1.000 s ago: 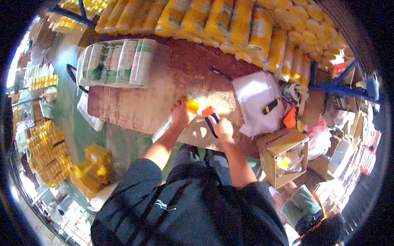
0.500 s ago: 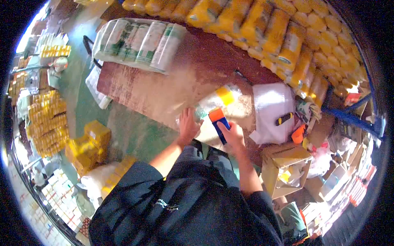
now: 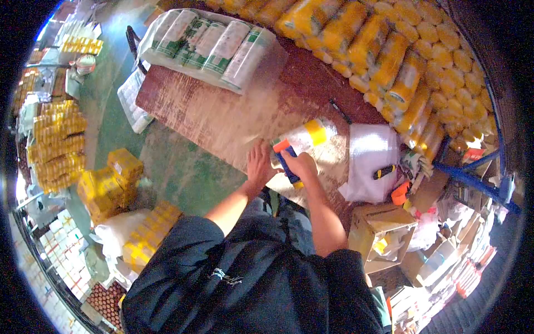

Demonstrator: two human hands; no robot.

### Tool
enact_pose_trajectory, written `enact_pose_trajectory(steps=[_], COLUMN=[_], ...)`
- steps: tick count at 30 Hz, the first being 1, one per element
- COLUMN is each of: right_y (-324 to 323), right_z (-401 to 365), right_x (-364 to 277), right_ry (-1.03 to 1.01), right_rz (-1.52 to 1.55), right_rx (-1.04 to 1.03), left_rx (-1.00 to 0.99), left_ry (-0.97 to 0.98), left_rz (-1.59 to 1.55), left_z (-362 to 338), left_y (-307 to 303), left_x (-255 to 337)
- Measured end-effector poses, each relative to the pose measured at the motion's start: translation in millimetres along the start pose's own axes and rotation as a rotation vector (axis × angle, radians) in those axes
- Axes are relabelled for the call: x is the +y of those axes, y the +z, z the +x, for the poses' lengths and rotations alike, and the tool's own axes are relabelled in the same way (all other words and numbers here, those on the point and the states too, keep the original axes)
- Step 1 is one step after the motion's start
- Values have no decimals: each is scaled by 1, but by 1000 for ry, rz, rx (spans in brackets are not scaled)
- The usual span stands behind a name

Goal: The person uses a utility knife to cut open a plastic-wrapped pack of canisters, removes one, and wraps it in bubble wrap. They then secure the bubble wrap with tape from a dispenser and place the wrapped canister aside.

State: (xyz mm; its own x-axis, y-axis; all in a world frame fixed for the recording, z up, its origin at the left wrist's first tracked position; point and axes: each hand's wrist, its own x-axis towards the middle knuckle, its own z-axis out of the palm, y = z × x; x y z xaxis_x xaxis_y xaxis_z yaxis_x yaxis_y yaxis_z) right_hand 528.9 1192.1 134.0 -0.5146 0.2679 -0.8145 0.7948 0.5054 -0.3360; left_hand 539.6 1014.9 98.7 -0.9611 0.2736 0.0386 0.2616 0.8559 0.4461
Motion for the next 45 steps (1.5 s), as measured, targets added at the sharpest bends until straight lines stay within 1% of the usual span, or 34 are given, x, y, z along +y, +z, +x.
enact_pose_trajectory(steps=[1, 3, 5, 7, 9, 10, 11, 12, 13, 15, 18, 21, 24, 27, 29, 30, 32, 33, 34, 36, 37, 38, 39, 40, 42, 44, 45], right_y=[-4, -3, -2, -2, -1, 0, -1, -5, -7, -5, -4, -9, -8, -5, 0, -2, -10, -14, -19, -13, -9, -6, -3, 1, 0, -8, -9], right_z=[-11, -13, -15, -18, -14, -13, -16, -21, -24, -20, -17, -18, -13, -4, 2, 1, -1, -3, -4, 4, 9, 12, 17, 19, 18, 11, 7], right_x=[-6, 1, 6, 5, 10, 11, 9, 6, 4, 4, 3, 17, 16, 4, 12, 19, 31, 30, 23, 18, 18, 20, 27, 36, 48, 42, 35], right_ry=[19, -12, -35, -42, -76, -93, -97, -100, -102, -107, -147, -155, -174, -189, -182, -172, -196, -214, -199, -216, -219, -221, -224, -224, -218, -217, -232], right_rz=[13, 33, 92, 193, 183, 177, 204, 232, 261, 286, 270, 221, 187, 181, 173, 194, 166, 152, 2, -81, -121, -67, -25, 15, 56, 61, -3], right_rx=[-23, -40, -50, -52, -39, -35, -53, -69, -84, -109, -109, -92, -106, -122, -107, -140, -132, -130, -93, -65, -50, -60, -68, -78, -74, -51, -37], left_rx=[-12, -125, -265, -382, -474, -472, -470, -430, -391, -240, -313, -333, -465, -288, -285, -283, -524, -551, -578, -448, -401, -355, -324, -296, -496, -496, -409], left_ry=[-22, 4, -36, -90, -155, -92, -26, -7, 11, -52, -93, -129, 0, -211, -254, -275, -161, -163, -166, -288, -302, -319, -296, -274, -275, -262, -249], left_rz=[0, -14, -113, -189, -247, -265, -283, -274, -265, -192, -135, -363, -331, -112, -189, -230, -485, -503, -520, -346, -277, -210, -165, -120, -323, -331, -239], left_z=[3, 6, 11, 21, 31, 34, 35, 36, 43, 39, 32, 35, 57, 51, 44, 43, 67, 70, 74, 57, 54, 50, 41, 36, 55, 62, 53], left_y=[-1, 12, 20, 12, 4, 20, 51, 53, 40, 8, 4, 51, 15, -23, 2, 12, 7, 1, -6, -21, -16, -11, 11, 18, 18, 16, 19], left_x=[0, -14, -24, -27, -28, -43, -67, -70, -65, -39, -16, -42, -49, -1, -9, -10, -38, -40, -41, -15, -12, -9, -16, -15, -32, -39, -37])
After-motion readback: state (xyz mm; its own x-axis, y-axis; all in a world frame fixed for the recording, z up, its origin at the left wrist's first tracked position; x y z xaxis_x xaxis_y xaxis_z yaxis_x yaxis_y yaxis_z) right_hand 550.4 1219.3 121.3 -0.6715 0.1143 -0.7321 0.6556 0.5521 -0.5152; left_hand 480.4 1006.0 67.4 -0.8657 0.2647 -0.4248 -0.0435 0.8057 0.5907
